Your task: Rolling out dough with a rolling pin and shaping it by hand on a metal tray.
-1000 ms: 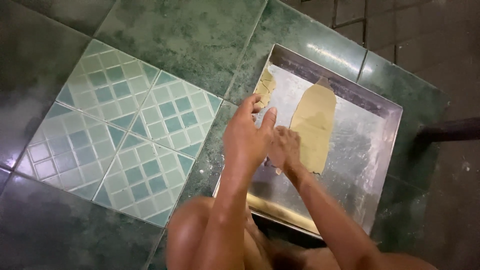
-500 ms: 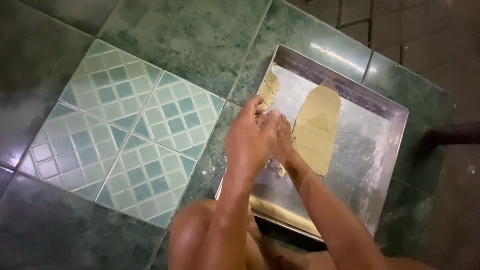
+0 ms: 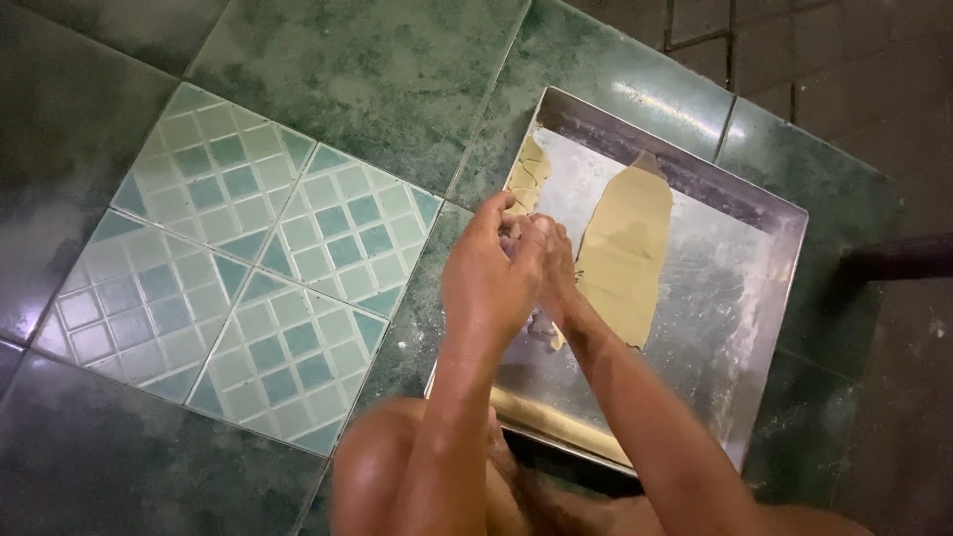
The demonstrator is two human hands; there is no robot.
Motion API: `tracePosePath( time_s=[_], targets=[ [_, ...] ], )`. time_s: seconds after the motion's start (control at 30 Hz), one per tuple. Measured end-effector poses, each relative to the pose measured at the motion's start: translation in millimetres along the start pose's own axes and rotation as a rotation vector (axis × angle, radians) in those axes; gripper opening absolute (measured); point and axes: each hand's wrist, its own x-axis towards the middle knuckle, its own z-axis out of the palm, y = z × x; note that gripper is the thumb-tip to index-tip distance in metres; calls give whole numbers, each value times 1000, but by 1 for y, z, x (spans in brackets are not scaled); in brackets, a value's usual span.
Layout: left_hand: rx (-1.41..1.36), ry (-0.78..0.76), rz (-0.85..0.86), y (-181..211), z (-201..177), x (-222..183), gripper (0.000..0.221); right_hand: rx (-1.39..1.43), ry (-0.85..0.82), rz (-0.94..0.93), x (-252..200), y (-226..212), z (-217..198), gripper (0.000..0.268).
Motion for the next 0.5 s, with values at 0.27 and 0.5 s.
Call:
tracePosePath(
  time_s=[0.27, 0.5],
  targets=[
    [-6, -11, -2, 4, 0, 0, 58, -25, 0, 150, -3, -43, -33, 39],
    [11, -1, 29, 0, 0, -1, 56, 673, -52, 325, -7, 46, 1, 37]
  ],
)
